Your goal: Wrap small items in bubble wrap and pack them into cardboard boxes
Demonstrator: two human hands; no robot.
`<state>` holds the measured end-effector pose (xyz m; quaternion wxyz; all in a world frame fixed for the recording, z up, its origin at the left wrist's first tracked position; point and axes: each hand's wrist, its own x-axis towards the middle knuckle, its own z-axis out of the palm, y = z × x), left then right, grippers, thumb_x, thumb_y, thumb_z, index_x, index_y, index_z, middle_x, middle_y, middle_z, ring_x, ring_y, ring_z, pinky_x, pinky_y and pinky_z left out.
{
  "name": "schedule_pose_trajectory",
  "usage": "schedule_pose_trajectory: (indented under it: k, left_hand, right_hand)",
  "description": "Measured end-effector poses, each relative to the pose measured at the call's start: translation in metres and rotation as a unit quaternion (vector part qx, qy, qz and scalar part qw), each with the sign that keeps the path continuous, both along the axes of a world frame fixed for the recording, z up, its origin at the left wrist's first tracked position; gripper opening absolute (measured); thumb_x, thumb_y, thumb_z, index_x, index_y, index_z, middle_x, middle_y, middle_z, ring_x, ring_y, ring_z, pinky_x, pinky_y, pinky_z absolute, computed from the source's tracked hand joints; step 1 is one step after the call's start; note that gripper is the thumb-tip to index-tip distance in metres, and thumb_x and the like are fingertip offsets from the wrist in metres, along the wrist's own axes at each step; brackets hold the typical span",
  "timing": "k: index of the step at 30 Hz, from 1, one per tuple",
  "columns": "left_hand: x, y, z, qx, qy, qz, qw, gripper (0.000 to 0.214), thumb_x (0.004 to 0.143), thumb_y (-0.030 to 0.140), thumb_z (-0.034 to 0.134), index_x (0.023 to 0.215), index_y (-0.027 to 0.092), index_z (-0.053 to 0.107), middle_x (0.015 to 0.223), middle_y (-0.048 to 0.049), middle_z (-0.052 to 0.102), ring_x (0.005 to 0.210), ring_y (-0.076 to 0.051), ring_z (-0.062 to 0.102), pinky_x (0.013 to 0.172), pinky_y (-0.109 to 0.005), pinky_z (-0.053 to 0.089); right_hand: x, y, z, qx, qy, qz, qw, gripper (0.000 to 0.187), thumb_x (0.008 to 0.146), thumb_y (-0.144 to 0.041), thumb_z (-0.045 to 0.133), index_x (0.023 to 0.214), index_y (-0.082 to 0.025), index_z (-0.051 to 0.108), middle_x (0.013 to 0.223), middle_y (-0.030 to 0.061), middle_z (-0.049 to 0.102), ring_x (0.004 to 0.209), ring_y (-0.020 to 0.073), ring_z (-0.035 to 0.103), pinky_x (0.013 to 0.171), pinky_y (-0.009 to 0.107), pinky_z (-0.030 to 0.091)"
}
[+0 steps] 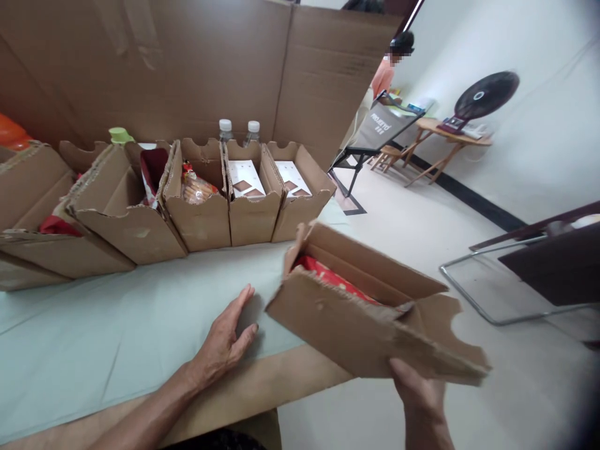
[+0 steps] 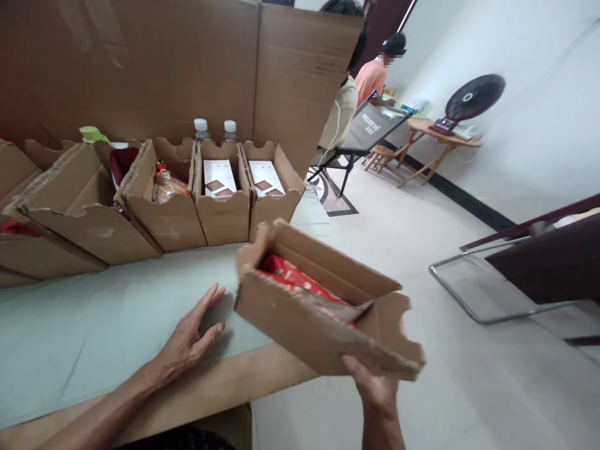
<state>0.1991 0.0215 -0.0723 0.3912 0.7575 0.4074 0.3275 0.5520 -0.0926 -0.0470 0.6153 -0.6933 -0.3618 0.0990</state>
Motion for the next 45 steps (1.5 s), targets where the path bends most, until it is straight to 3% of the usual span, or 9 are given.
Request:
schedule_pose_trajectory:
  k: [7, 12, 20, 26, 29, 33, 38, 41, 45]
  left_hand:
    - [0.0, 0.0, 0.0, 0.016, 0.007, 0.009, 1.0, 0.062, 0.098, 0.024, 0.058, 0.158, 0.026, 0.044, 0.154, -0.0131, 0.061, 0.14, -0.03, 0.061, 0.115, -0.051, 0.054]
    - [0.002, 0.002, 0.001, 0.046, 0.002, -0.004, 0.999, 0.06, 0.095, 0.017, 0.057, 0.154, 0.025, 0.05, 0.152, -0.0123, 0.063, 0.134, -0.028, 0.066, 0.112, -0.052, 0.057]
    - [0.003, 0.006, -0.007, 0.118, -0.011, -0.023, 0.993, 0.057, 0.092, 0.013, 0.058, 0.148, 0.026, 0.057, 0.148, -0.0124, 0.065, 0.134, -0.027, 0.066, 0.107, -0.046, 0.061]
    - [0.006, 0.003, -0.007, 0.138, 0.002, -0.019, 0.99, 0.059, 0.091, 0.011, 0.057, 0.148, 0.027, 0.054, 0.147, -0.0122, 0.065, 0.133, -0.027, 0.066, 0.106, -0.048, 0.061]
    - [0.006, 0.002, -0.005, 0.135, 0.007, -0.022, 0.991, 0.059, 0.091, 0.01, 0.056, 0.148, 0.026, 0.054, 0.148, -0.0123, 0.065, 0.133, -0.027, 0.066, 0.106, -0.048, 0.061]
    - [0.005, 0.003, -0.004, 0.127, 0.0, -0.025, 0.992, 0.059, 0.09, 0.011, 0.058, 0.148, 0.026, 0.055, 0.148, -0.0127, 0.064, 0.134, -0.028, 0.064, 0.108, -0.048, 0.06]
    - [0.004, 0.003, -0.001, 0.114, -0.051, 0.011, 0.992, 0.063, 0.089, 0.014, 0.06, 0.15, 0.027, 0.052, 0.148, -0.0129, 0.064, 0.135, -0.029, 0.064, 0.109, -0.047, 0.059]
    - [0.0, 0.005, 0.002, 0.13, -0.069, 0.077, 0.986, 0.065, 0.09, 0.018, 0.061, 0.154, 0.026, 0.048, 0.151, -0.0149, 0.059, 0.141, -0.032, 0.059, 0.114, -0.053, 0.054]
    - [-0.006, 0.008, 0.007, 0.128, -0.085, 0.149, 0.977, 0.07, 0.091, 0.021, 0.061, 0.158, 0.026, 0.041, 0.157, -0.017, 0.052, 0.144, -0.036, 0.054, 0.116, -0.06, 0.049]
  right_hand:
    - [0.02, 0.051, 0.036, 0.132, -0.007, -0.102, 0.986, 0.094, 0.056, -0.049, 0.094, 0.138, -0.026, 0.053, 0.129, 0.0077, 0.066, 0.125, 0.0347, 0.064, 0.116, 0.064, 0.043]
    - [0.035, 0.142, 0.042, 0.068, -0.032, -0.079, 0.994, 0.129, 0.056, -0.051, 0.092, 0.16, -0.018, 0.024, 0.142, 0.0186, 0.054, 0.127, 0.0339, 0.06, 0.103, 0.055, 0.054]
    - [0.008, 0.256, 0.037, -0.012, -0.135, 0.019, 0.991, 0.122, 0.064, -0.048, 0.084, 0.163, -0.017, 0.02, 0.162, 0.0235, 0.035, 0.147, 0.0375, 0.041, 0.117, 0.057, 0.042]
    - [-0.004, 0.233, 0.035, -0.032, -0.143, 0.02, 0.989, 0.1, 0.071, -0.048, 0.074, 0.157, -0.016, 0.035, 0.15, 0.0217, 0.054, 0.132, 0.0349, 0.058, 0.108, 0.056, 0.05]
    - [-0.02, 0.219, 0.057, 0.002, -0.203, 0.015, 0.979, 0.073, 0.083, -0.043, 0.064, 0.15, -0.018, 0.047, 0.121, 0.013, 0.07, 0.11, 0.0277, 0.068, 0.099, 0.049, 0.054]
    - [-0.056, 0.237, 0.097, -0.055, -0.321, 0.142, 0.935, 0.068, 0.086, -0.03, 0.063, 0.153, -0.026, 0.05, 0.09, 0.0006, 0.075, 0.072, 0.02, 0.066, 0.078, 0.037, 0.056]
    - [-0.079, 0.258, 0.122, -0.182, -0.394, 0.156, 0.887, 0.02, 0.085, -0.026, 0.063, 0.102, -0.025, 0.074, 0.084, 0.0047, 0.077, 0.082, 0.0278, 0.072, 0.076, 0.037, 0.051]
    - [-0.075, 0.222, 0.12, -0.161, -0.389, 0.149, 0.894, 0.013, 0.086, -0.029, 0.061, 0.093, -0.023, 0.071, 0.082, 0.0052, 0.077, 0.077, 0.0265, 0.072, 0.073, 0.036, 0.05]
    - [-0.046, 0.121, 0.111, -0.058, -0.417, 0.158, 0.893, 0.015, 0.082, -0.027, 0.063, 0.094, -0.025, 0.071, 0.087, 0.0033, 0.078, 0.076, 0.0238, 0.072, 0.074, 0.035, 0.053]
